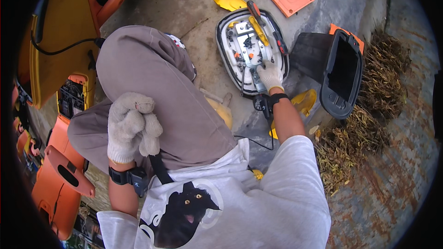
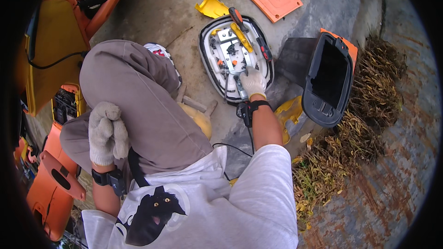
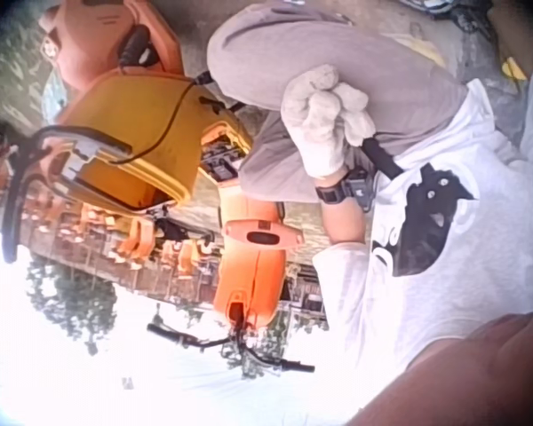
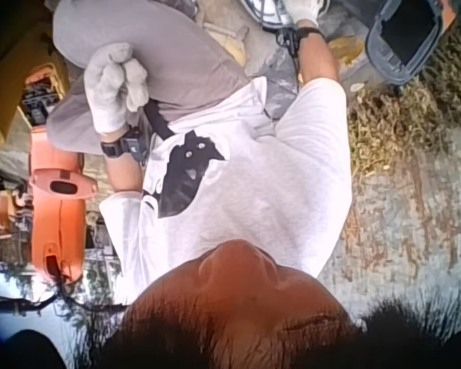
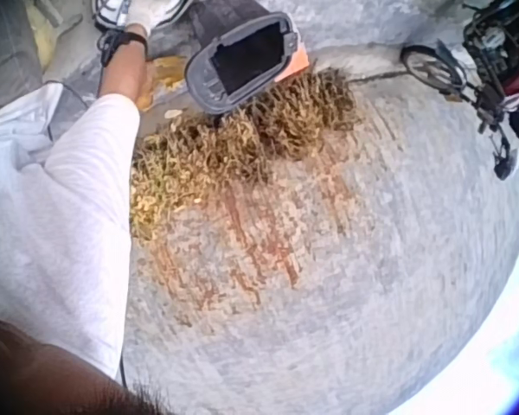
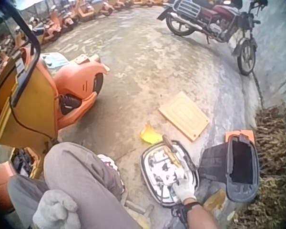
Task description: Maintaining and repairing the front panel and battery area of an electric scooter.
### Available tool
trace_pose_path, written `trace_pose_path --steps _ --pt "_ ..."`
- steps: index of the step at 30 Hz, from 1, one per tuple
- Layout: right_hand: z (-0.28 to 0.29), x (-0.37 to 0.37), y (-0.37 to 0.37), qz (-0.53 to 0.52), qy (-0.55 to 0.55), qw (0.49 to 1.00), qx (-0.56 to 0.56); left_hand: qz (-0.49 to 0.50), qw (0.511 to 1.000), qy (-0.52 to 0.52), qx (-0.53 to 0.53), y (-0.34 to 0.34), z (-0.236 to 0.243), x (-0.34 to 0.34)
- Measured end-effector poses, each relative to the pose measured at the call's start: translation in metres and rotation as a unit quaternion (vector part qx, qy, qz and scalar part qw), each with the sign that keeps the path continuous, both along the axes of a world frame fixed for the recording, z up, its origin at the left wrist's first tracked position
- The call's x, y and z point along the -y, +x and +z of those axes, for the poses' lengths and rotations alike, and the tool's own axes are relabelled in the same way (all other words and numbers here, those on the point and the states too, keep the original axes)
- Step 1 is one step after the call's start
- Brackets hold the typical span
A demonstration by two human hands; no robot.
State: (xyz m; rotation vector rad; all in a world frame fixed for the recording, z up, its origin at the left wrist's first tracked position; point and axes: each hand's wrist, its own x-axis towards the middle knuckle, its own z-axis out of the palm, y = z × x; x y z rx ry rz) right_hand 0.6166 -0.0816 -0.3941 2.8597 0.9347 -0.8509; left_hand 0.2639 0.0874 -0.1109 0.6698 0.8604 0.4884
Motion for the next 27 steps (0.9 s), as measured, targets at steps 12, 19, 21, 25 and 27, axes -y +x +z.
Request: trace_pose_path --steps 12,19,21,25,27 --pt "0.009 0.009 -0.008 0.022 -0.003 0.995 -0.094 0.002 1.000 -0.014 -0.007 0.003 0.003 -0.001" --pt "0.014 -0.019 -0.029 0.077 -0.045 0.979 -0.181 -0.007 1.000 -0.003 -0.018 0.001 0.004 -0.001" --pt "0.015 -0.012 -0.037 0.088 -0.050 0.981 -0.167 -0.005 1.000 -0.010 -0.019 0.005 0.003 -0.001" --pt "0.030 -0.012 -0.036 0.058 0.006 0.985 -0.160 -0.011 0.999 -0.011 -0.031 0.005 0.006 -0.002" --pt "0.008 0.000 -0.025 0.061 0.019 0.989 -0.134 -0.013 1.000 0.005 -0.021 0.004 0.003 -0.001"
